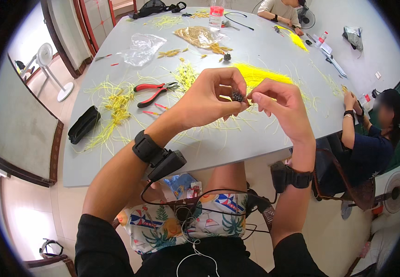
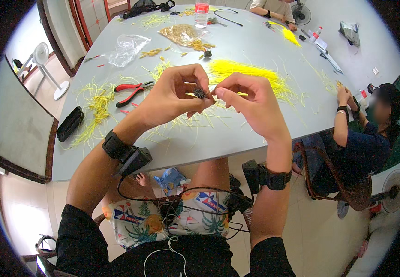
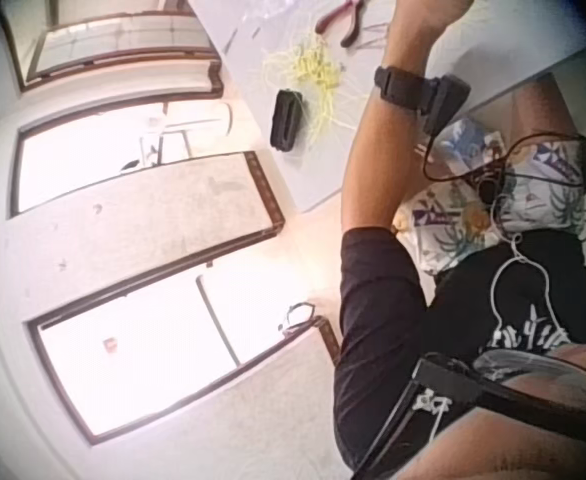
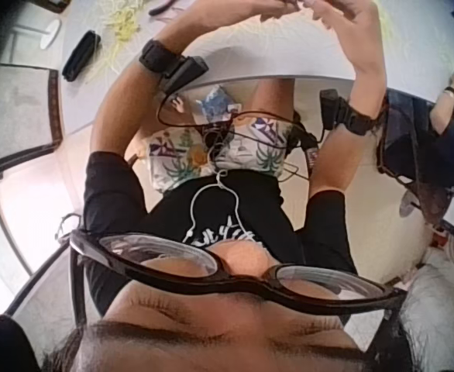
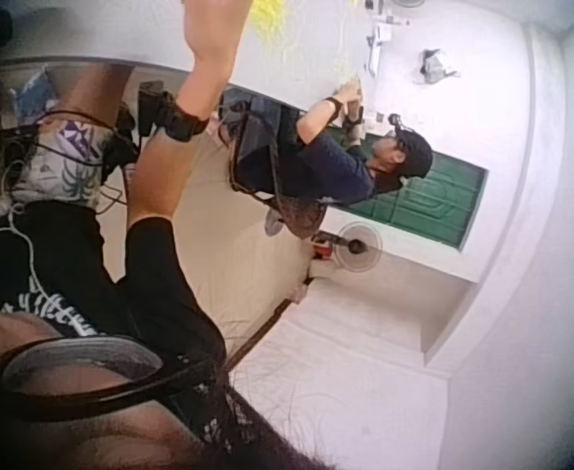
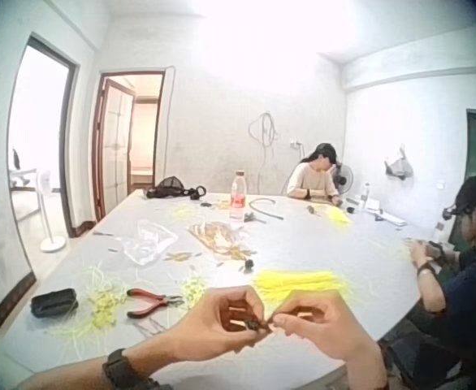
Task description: Assembling fishing lures by tying yellow fiber strands to lure components.
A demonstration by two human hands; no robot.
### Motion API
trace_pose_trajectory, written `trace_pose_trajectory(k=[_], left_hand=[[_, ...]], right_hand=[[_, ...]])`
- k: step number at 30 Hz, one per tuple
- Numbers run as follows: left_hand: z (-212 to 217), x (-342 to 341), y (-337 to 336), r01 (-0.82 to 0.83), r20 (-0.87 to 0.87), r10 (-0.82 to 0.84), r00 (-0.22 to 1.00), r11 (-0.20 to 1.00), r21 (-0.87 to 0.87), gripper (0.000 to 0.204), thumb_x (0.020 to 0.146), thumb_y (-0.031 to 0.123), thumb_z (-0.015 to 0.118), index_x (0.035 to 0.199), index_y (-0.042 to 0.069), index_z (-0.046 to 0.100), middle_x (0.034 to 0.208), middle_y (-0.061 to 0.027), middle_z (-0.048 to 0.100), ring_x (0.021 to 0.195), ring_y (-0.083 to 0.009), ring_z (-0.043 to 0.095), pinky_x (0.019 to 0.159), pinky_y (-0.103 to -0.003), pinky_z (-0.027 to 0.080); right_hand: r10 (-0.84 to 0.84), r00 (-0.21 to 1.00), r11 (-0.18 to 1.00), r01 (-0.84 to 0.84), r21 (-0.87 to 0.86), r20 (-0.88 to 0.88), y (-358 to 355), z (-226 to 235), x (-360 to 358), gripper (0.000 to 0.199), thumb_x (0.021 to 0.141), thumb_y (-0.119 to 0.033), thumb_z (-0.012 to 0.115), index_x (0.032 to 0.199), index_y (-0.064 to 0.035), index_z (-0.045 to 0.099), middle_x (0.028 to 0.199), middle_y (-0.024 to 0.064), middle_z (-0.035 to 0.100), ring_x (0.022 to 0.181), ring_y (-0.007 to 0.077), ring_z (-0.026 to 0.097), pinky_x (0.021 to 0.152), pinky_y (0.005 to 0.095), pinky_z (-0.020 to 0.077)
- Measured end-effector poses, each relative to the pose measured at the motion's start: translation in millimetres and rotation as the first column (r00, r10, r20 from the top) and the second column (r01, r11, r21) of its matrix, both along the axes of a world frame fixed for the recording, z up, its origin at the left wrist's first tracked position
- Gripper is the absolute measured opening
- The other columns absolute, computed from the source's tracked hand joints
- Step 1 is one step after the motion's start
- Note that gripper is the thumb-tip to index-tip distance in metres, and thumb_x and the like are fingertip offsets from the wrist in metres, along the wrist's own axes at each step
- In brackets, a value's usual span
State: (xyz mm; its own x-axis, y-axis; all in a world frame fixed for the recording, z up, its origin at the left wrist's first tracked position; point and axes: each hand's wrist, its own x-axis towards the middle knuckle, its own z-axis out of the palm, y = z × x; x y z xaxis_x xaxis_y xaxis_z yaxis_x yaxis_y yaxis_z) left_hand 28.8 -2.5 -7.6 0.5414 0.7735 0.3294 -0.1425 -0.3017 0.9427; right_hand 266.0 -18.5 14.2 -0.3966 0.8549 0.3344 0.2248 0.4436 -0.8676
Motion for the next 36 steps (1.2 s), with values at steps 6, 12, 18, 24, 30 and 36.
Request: trace_pose_trajectory(k=[6, 12, 18, 24, 30, 36], left_hand=[[1.3, 1.5, -1.5, -0.005, 0.010, 0.005, 1.000, 1.000, 0.025, 0.021, 0.090, 0.003, 0.079, 0.101, 0.006, 0.062, 0.091, -0.0021, 0.071, 0.077, -0.0074, 0.066, 0.058, -0.022, 0.050], [-0.3, 1.0, -0.2, 0.016, 0.030, -0.018, 0.999, 0.998, 0.057, 0.025, 0.090, 0.004, 0.083, 0.100, 0.006, 0.060, 0.093, -0.0028, 0.071, 0.084, -0.0088, 0.071, 0.066, -0.023, 0.055], [-3.3, 3.3, 3.7, 0.030, 0.092, -0.036, 0.995, 0.997, 0.075, 0.028, 0.089, -0.002, 0.083, 0.099, 0.005, 0.059, 0.100, -0.0046, 0.072, 0.099, -0.0132, 0.075, 0.089, -0.027, 0.061], [-0.5, 1.1, 2.4, -0.078, 0.093, 0.070, 0.993, 0.993, 0.084, 0.027, 0.091, 0.001, 0.083, 0.098, 0.006, 0.058, 0.096, -0.0054, 0.073, 0.086, -0.0095, 0.071, 0.070, -0.023, 0.059], [-2.7, 0.5, 5.8, -0.083, 0.100, 0.073, 0.992, 0.991, 0.105, 0.026, 0.093, 0.004, 0.083, 0.097, 0.006, 0.057, 0.094, -0.0065, 0.074, 0.081, -0.0092, 0.070, 0.062, -0.023, 0.058], [0.2, 0.4, 5.2, -0.204, -0.020, 0.214, 0.977, 0.951, 0.232, 0.025, 0.093, 0.003, 0.081, 0.097, 0.002, 0.057, 0.093, -0.0081, 0.073, 0.087, -0.0133, 0.074, 0.065, -0.027, 0.065]], right_hand=[[-0.031, 0.999, 0.999, 0.032, -0.024, 0.005, 2.1, -2.8, 2.9, 0.017, 0.100, -0.018, 0.076, 0.107, -0.0036, 0.080, 0.091, 0.0008, 0.075, 0.078, 0.0062, 0.062, 0.065, 0.0216, 0.0464], [-0.041, 0.999, 0.999, 0.041, -0.008, -0.003, 2.5, -3.3, 1.6, 0.018, 0.100, -0.020, 0.076, 0.107, -0.0038, 0.080, 0.092, 0.0008, 0.076, 0.076, 0.0059, 0.062, 0.063, 0.0220, 0.0459], [-0.035, 0.999, 0.999, 0.035, 0.009, 0.003, 1.6, -2.0, 2.3, 0.020, 0.102, -0.021, 0.073, 0.106, -0.0027, 0.079, 0.091, 0.0023, 0.076, 0.075, 0.0066, 0.063, 0.062, 0.0223, 0.0462], [-0.148, 0.982, 0.950, 0.108, -0.293, -0.118, -0.5, 9.1, 2.9, 0.027, 0.104, -0.027, 0.069, 0.105, -0.0027, 0.080, 0.087, 0.0050, 0.075, 0.074, 0.0066, 0.064, 0.059, 0.0227, 0.0462], [-0.104, 0.991, 0.977, 0.117, -0.176, 0.083, -5.1, 0.8, -14.4, 0.024, 0.103, -0.027, 0.074, 0.100, -0.0032, 0.080, 0.085, 0.0048, 0.075, 0.074, 0.0078, 0.063, 0.062, 0.0225, 0.0462], [-0.179, 0.976, 0.984, 0.177, 0.027, 0.125, 4.1, -11.9, -21.1, 0.015, 0.101, -0.013, 0.073, 0.098, 0.0010, 0.077, 0.082, 0.0043, 0.073, 0.075, 0.0098, 0.063, 0.070, 0.0271, 0.0502]])
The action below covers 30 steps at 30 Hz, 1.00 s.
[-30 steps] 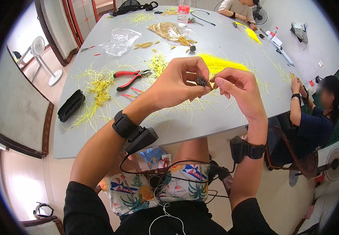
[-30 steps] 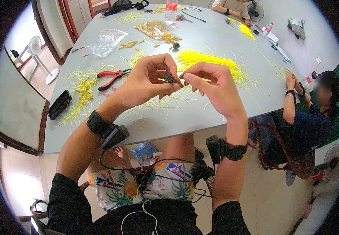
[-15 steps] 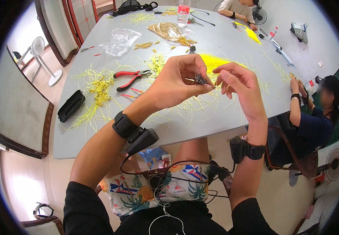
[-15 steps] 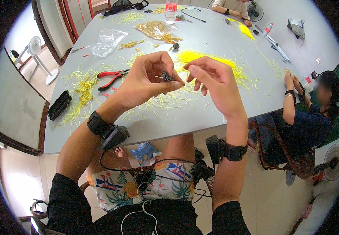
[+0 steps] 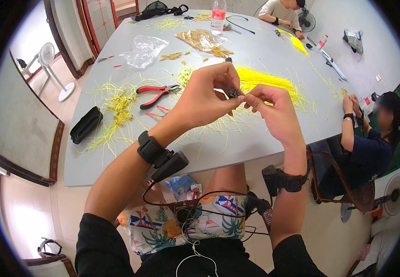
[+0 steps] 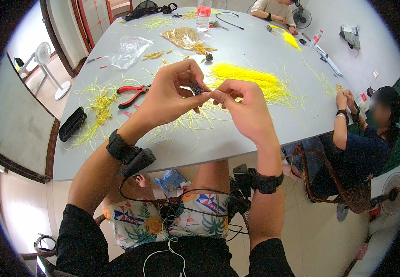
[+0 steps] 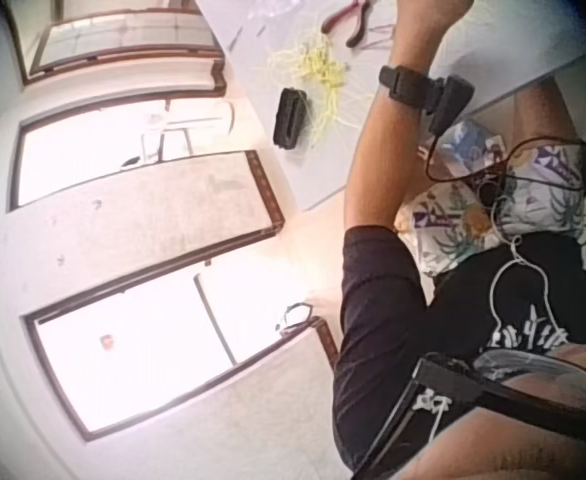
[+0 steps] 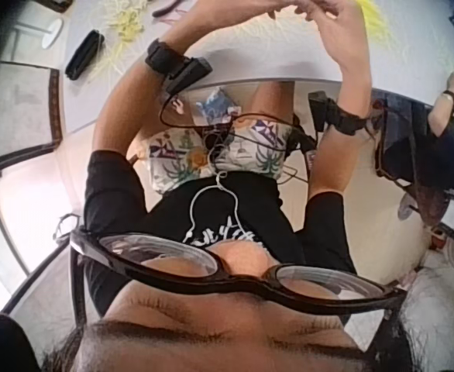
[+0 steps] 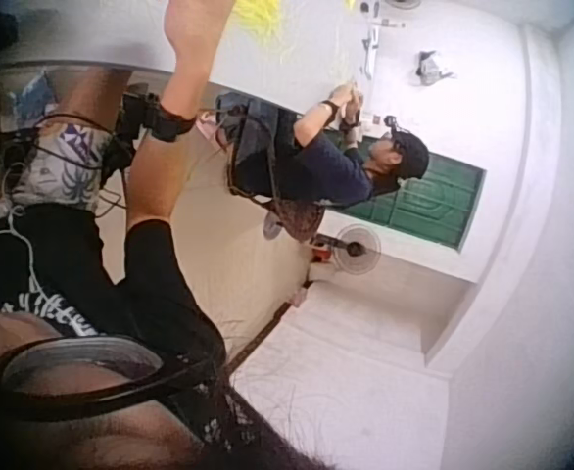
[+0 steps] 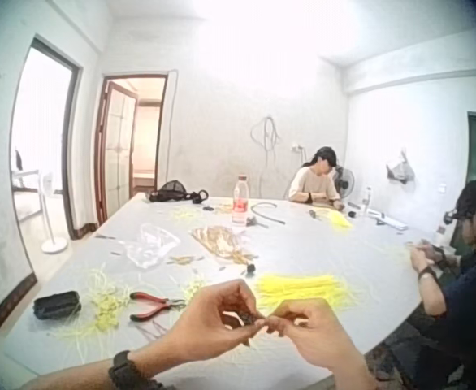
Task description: Assembling fishing lures by tying yellow fiber strands to lure components.
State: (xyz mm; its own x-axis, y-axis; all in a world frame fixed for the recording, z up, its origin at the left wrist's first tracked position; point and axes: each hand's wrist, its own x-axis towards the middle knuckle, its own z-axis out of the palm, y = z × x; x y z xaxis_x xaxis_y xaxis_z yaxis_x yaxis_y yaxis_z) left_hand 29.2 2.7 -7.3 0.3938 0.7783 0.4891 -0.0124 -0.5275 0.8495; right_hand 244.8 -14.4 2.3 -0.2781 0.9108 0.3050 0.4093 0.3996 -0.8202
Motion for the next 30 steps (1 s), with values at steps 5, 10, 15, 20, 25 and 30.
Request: trace_pose_trajectory(k=[5, 10, 15, 20, 25, 30], left_hand=[[3.1, -1.7, 0.7, -0.067, -0.059, 0.069, 0.996, 0.997, 0.039, 0.022, 0.093, 0.000, 0.079, 0.099, 0.001, 0.058, 0.092, -0.0098, 0.073, 0.082, -0.0139, 0.074, 0.066, -0.028, 0.066], [7.7, -3.1, -1.9, -0.115, -0.095, 0.116, 0.989, 0.993, 0.015, 0.021, 0.094, -0.002, 0.077, 0.101, -0.001, 0.058, 0.089, -0.0101, 0.072, 0.079, -0.0138, 0.074, 0.066, -0.029, 0.065], [4.7, -3.3, -0.5, -0.092, 0.001, 0.092, 0.996, 0.994, -0.058, 0.018, 0.094, -0.006, 0.075, 0.100, 0.000, 0.059, 0.083, -0.0087, 0.070, 0.076, -0.0130, 0.072, 0.064, -0.028, 0.063], [5.2, -3.8, 1.5, -0.106, -0.023, 0.105, 0.994, 0.993, -0.052, 0.017, 0.094, -0.007, 0.074, 0.098, -0.001, 0.059, 0.083, -0.0083, 0.070, 0.075, -0.0124, 0.071, 0.063, -0.028, 0.063], [4.4, -6.0, 4.1, -0.094, -0.019, 0.094, 0.995, 0.995, -0.044, 0.016, 0.094, -0.007, 0.074, 0.097, 0.000, 0.060, 0.082, -0.0074, 0.070, 0.074, -0.0121, 0.071, 0.062, -0.028, 0.062], [5.0, -9.2, 7.9, -0.063, 0.014, 0.064, 0.998, 0.997, -0.038, 0.016, 0.093, -0.007, 0.075, 0.097, 0.000, 0.061, 0.082, -0.0067, 0.070, 0.074, -0.0119, 0.071, 0.062, -0.028, 0.063]], right_hand=[[0.005, 0.997, 0.998, 0.000, 0.065, -0.075, 6.2, -10.1, -4.3, 0.014, 0.099, -0.013, 0.074, 0.097, 0.0010, 0.077, 0.082, 0.0044, 0.073, 0.077, 0.0098, 0.064, 0.072, 0.0276, 0.0502], [-0.071, 0.993, 0.987, 0.084, 0.139, -0.095, 6.4, -14.5, -17.1, 0.014, 0.097, -0.012, 0.073, 0.095, 0.0014, 0.076, 0.084, 0.0050, 0.073, 0.078, 0.0098, 0.063, 0.072, 0.0269, 0.0496], [-0.153, 0.985, 0.933, 0.171, 0.315, -0.081, 12.9, -26.7, -25.1, 0.016, 0.094, -0.012, 0.073, 0.090, 0.0042, 0.073, 0.084, 0.0095, 0.073, 0.080, 0.0146, 0.064, 0.076, 0.0313, 0.0509], [-0.199, 0.974, 0.940, 0.221, 0.259, -0.106, 10.2, -25.5, -27.0, 0.018, 0.093, -0.012, 0.073, 0.090, 0.0054, 0.073, 0.083, 0.0109, 0.073, 0.080, 0.0163, 0.064, 0.079, 0.0325, 0.0515], [-0.208, 0.966, 0.947, 0.239, 0.214, -0.155, 9.7, -23.4, -26.8, 0.019, 0.093, -0.013, 0.072, 0.090, 0.0049, 0.074, 0.081, 0.0092, 0.073, 0.079, 0.0148, 0.064, 0.078, 0.0317, 0.0513], [-0.243, 0.958, 0.933, 0.273, 0.236, -0.151, 12.1, -20.7, -17.7, 0.019, 0.095, -0.014, 0.071, 0.092, 0.0038, 0.074, 0.081, 0.0064, 0.073, 0.078, 0.0115, 0.062, 0.073, 0.0284, 0.0483]])
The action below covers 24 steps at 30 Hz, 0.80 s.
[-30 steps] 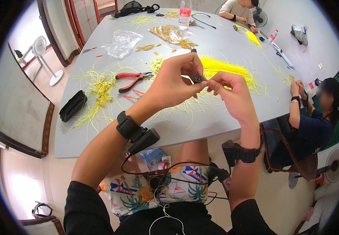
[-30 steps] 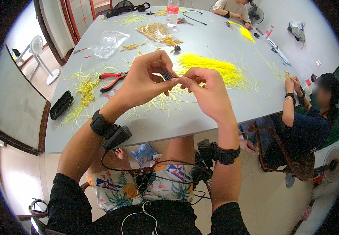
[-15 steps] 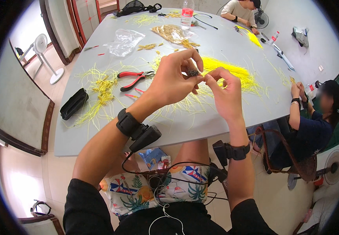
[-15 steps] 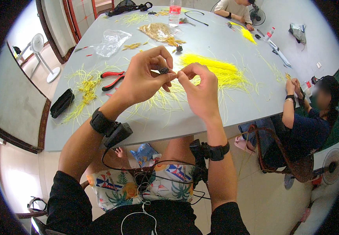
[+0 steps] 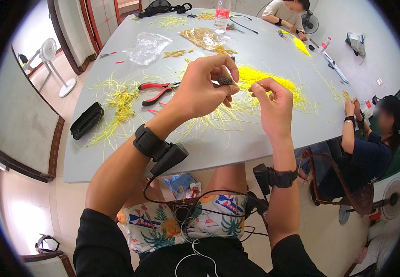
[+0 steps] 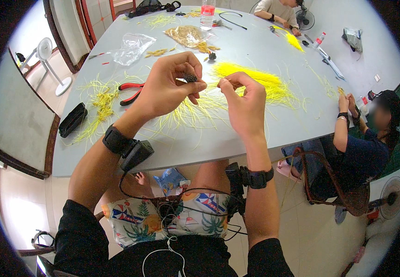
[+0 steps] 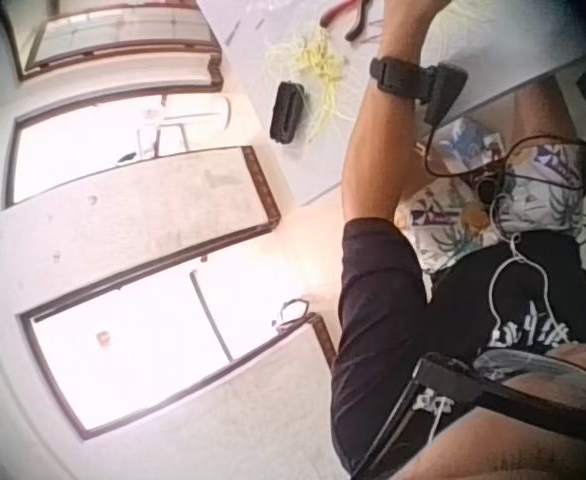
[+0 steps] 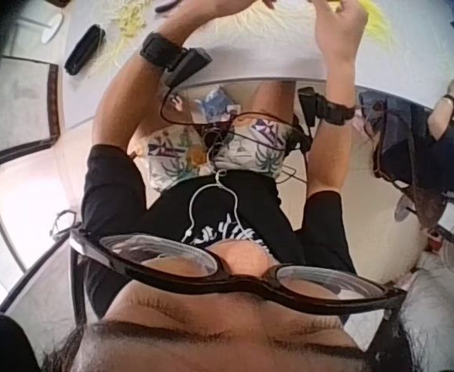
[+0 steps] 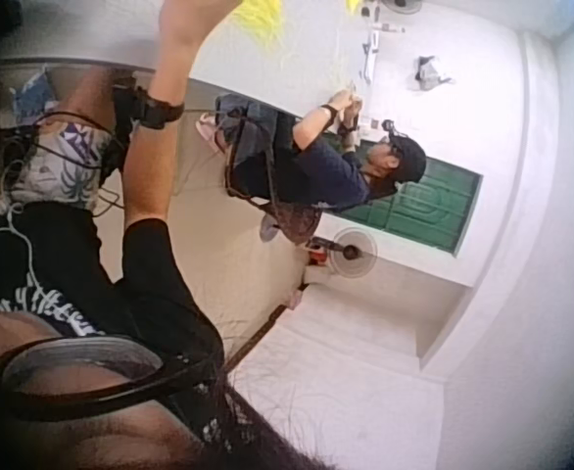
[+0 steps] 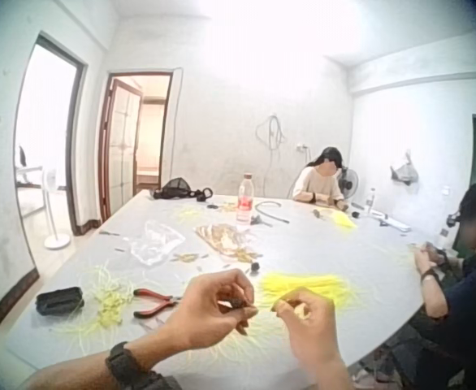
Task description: Assembling fishing lures by tying yellow fiber strands to lure components.
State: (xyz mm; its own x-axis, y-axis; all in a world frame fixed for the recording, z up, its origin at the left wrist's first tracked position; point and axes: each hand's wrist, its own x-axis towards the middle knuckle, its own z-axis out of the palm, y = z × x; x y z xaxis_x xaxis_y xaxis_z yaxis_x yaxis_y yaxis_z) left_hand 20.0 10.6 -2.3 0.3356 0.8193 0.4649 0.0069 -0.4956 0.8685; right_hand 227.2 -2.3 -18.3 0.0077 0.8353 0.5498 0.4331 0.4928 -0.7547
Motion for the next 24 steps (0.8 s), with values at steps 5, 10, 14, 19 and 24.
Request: trace_pose_trajectory(k=[5, 10, 14, 19, 24], left_hand=[[6.8, -26.3, 14.9, -0.079, -0.032, 0.079, 0.996, 0.997, 0.020, 0.015, 0.094, -0.004, 0.075, 0.097, 0.002, 0.062, 0.086, -0.0064, 0.070, 0.076, -0.0127, 0.073, 0.062, -0.027, 0.064], [-1.1, -13.8, 15.5, -0.081, 0.090, 0.075, 0.993, 0.995, 0.060, 0.012, 0.096, -0.001, 0.075, 0.104, 0.001, 0.067, 0.087, -0.0070, 0.071, 0.076, -0.0131, 0.074, 0.064, -0.027, 0.064], [-2.1, -11.9, 11.8, -0.092, 0.031, 0.094, 0.995, 0.995, -0.048, 0.026, 0.098, 0.005, 0.075, 0.123, 0.000, 0.070, 0.090, -0.0074, 0.072, 0.076, -0.0121, 0.073, 0.066, -0.026, 0.062], [-1.3, -5.3, 7.3, 0.046, 0.140, -0.020, 0.990, 0.981, -0.188, 0.027, 0.102, 0.017, 0.075, 0.122, -0.001, 0.073, 0.094, -0.0075, 0.072, 0.075, -0.0102, 0.070, 0.063, -0.024, 0.058], [2.1, -1.9, 0.0, 0.089, 0.160, -0.060, 0.985, 0.979, -0.181, 0.029, 0.102, 0.021, 0.076, 0.119, -0.002, 0.075, 0.097, -0.0073, 0.073, 0.075, -0.0094, 0.068, 0.062, -0.025, 0.056]], right_hand=[[-0.001, 0.972, 0.996, 0.021, 0.082, -0.234, 16.2, 3.2, 51.2, 0.015, 0.098, -0.014, 0.069, 0.096, 0.0004, 0.073, 0.086, 0.0028, 0.071, 0.076, 0.0091, 0.061, 0.072, 0.0239, 0.0474], [0.013, 0.972, 0.997, 0.004, 0.072, -0.234, 7.4, 11.7, 41.7, 0.016, 0.100, -0.014, 0.069, 0.096, 0.0009, 0.073, 0.086, 0.0043, 0.072, 0.079, 0.0095, 0.063, 0.074, 0.0256, 0.0502], [0.097, 0.970, 0.995, -0.090, 0.041, -0.223, 1.3, 12.4, 26.3, 0.015, 0.100, -0.013, 0.068, 0.095, 0.0005, 0.073, 0.089, 0.0058, 0.075, 0.083, 0.0092, 0.066, 0.075, 0.0254, 0.0506], [0.204, 0.966, 0.979, -0.200, 0.043, -0.160, -4.6, 16.6, 18.5, 0.016, 0.100, -0.015, 0.069, 0.097, 0.0001, 0.075, 0.089, 0.0046, 0.076, 0.083, 0.0089, 0.066, 0.075, 0.0256, 0.0511], [0.277, 0.950, 0.960, -0.278, 0.013, -0.147, -7.4, 16.5, 11.5, 0.018, 0.100, -0.017, 0.072, 0.100, -0.0003, 0.078, 0.090, 0.0049, 0.077, 0.083, 0.0088, 0.066, 0.075, 0.0255, 0.0507]])
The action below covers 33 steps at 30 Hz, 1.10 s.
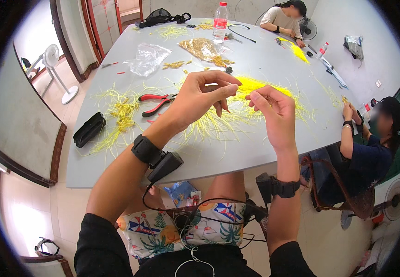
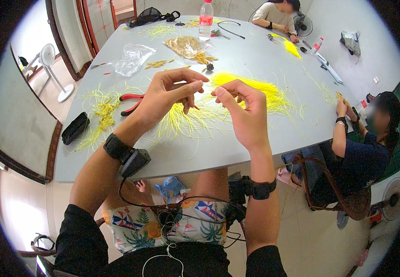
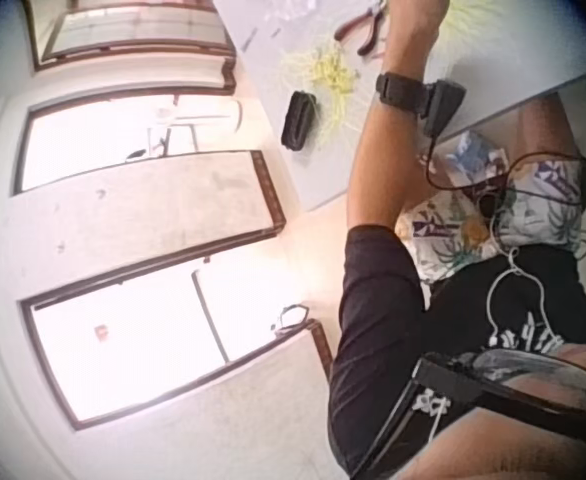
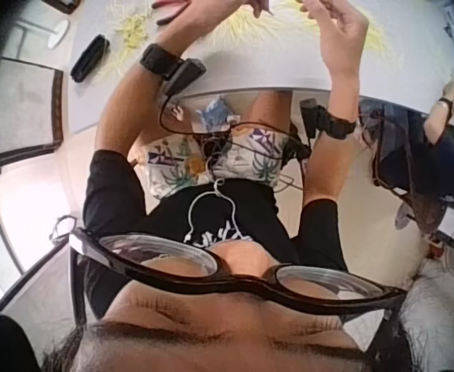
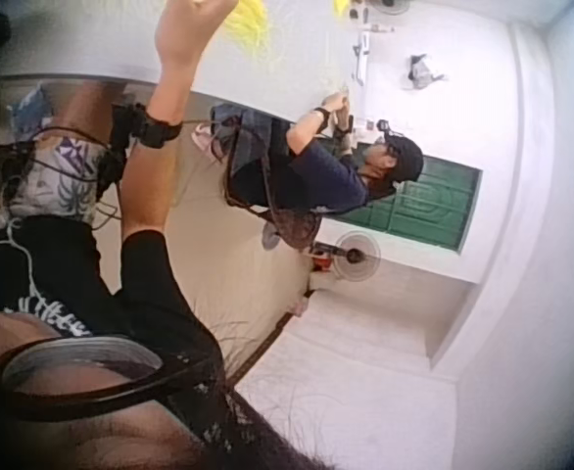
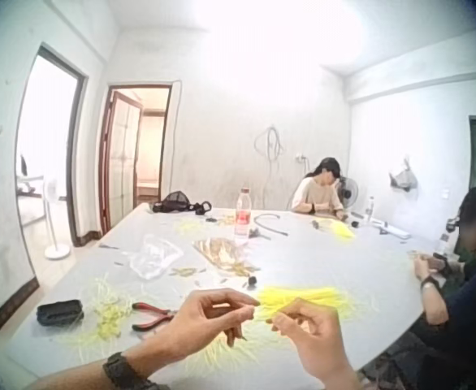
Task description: Assembling fishing lures by tying yellow fiber strands to lure components.
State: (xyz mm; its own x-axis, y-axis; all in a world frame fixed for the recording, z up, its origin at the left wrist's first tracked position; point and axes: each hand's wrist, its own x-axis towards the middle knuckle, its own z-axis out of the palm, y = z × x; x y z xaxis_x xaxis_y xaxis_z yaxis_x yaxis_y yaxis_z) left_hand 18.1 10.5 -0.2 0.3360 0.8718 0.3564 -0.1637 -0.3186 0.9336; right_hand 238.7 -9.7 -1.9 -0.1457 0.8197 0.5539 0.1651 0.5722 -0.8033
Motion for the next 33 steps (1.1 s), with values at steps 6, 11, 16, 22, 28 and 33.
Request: trace_pose_trajectory(k=[6, 11, 16, 22, 28, 33], left_hand=[[1.4, -1.1, -0.7, 0.071, -0.043, -0.070, 0.997, 0.997, 0.031, 0.027, 0.101, 0.019, 0.078, 0.117, -0.003, 0.076, 0.092, -0.0061, 0.074, 0.075, -0.0090, 0.069, 0.062, -0.025, 0.056], [-1.9, -1.6, 1.1, 0.055, -0.045, -0.051, 0.998, 0.995, 0.079, 0.020, 0.101, 0.013, 0.077, 0.113, -0.003, 0.076, 0.091, -0.0058, 0.074, 0.075, -0.0085, 0.069, 0.061, -0.024, 0.056], [-0.5, -0.6, -1.5, 0.044, -0.039, -0.041, 0.998, 0.997, 0.068, 0.021, 0.101, 0.013, 0.076, 0.113, -0.004, 0.074, 0.092, -0.0061, 0.074, 0.075, -0.0090, 0.069, 0.061, -0.024, 0.056], [-0.7, 0.3, -1.1, 0.056, -0.035, -0.054, 0.998, 0.996, 0.072, 0.020, 0.101, 0.013, 0.076, 0.112, -0.004, 0.073, 0.092, -0.0059, 0.073, 0.075, -0.0103, 0.069, 0.061, -0.024, 0.056], [-1.9, -3.6, 0.4, 0.117, -0.050, -0.113, 0.992, 0.989, 0.086, 0.019, 0.101, 0.016, 0.077, 0.106, -0.001, 0.069, 0.088, -0.0037, 0.070, 0.074, -0.0092, 0.067, 0.059, -0.024, 0.053], [-2.6, -4.8, 0.7, 0.208, -0.019, -0.207, 0.978, 0.977, 0.043, 0.020, 0.104, 0.021, 0.074, 0.106, 0.003, 0.065, 0.083, -0.0003, 0.065, 0.070, -0.0068, 0.063, 0.057, -0.023, 0.048]], right_hand=[[0.011, 0.999, 1.000, -0.011, -0.014, 0.035, 2.5, -4.4, -2.9, 0.021, 0.101, -0.021, 0.075, 0.103, -0.0012, 0.081, 0.088, 0.0041, 0.077, 0.080, 0.0088, 0.066, 0.073, 0.0256, 0.0498], [0.026, 1.000, 0.999, -0.026, -0.044, 0.014, 1.8, -5.1, -4.9, 0.023, 0.101, -0.022, 0.076, 0.103, -0.0004, 0.081, 0.086, 0.0047, 0.076, 0.080, 0.0091, 0.066, 0.073, 0.0253, 0.0496], [0.146, 0.979, 0.985, -0.157, -0.067, -0.140, -1.0, -2.9, -4.9, 0.021, 0.101, -0.018, 0.075, 0.106, 0.0017, 0.079, 0.089, 0.0044, 0.075, 0.081, 0.0090, 0.066, 0.072, 0.0250, 0.0500], [0.087, 0.994, 0.993, -0.092, -0.077, -0.059, -0.7, -4.5, -6.4, 0.019, 0.103, -0.016, 0.072, 0.106, 0.0019, 0.078, 0.090, 0.0036, 0.074, 0.081, 0.0093, 0.067, 0.070, 0.0250, 0.0498], [0.150, 0.988, 0.985, -0.152, -0.080, -0.036, -3.1, -4.3, -12.8, 0.018, 0.104, -0.016, 0.071, 0.104, 0.0013, 0.076, 0.089, 0.0033, 0.072, 0.080, 0.0091, 0.066, 0.070, 0.0252, 0.0498], [0.204, 0.976, 0.976, -0.208, -0.056, -0.070, -6.2, -2.0, -15.3, 0.015, 0.104, -0.014, 0.069, 0.103, 0.0008, 0.073, 0.091, 0.0032, 0.071, 0.082, 0.0089, 0.066, 0.071, 0.0249, 0.0504]])
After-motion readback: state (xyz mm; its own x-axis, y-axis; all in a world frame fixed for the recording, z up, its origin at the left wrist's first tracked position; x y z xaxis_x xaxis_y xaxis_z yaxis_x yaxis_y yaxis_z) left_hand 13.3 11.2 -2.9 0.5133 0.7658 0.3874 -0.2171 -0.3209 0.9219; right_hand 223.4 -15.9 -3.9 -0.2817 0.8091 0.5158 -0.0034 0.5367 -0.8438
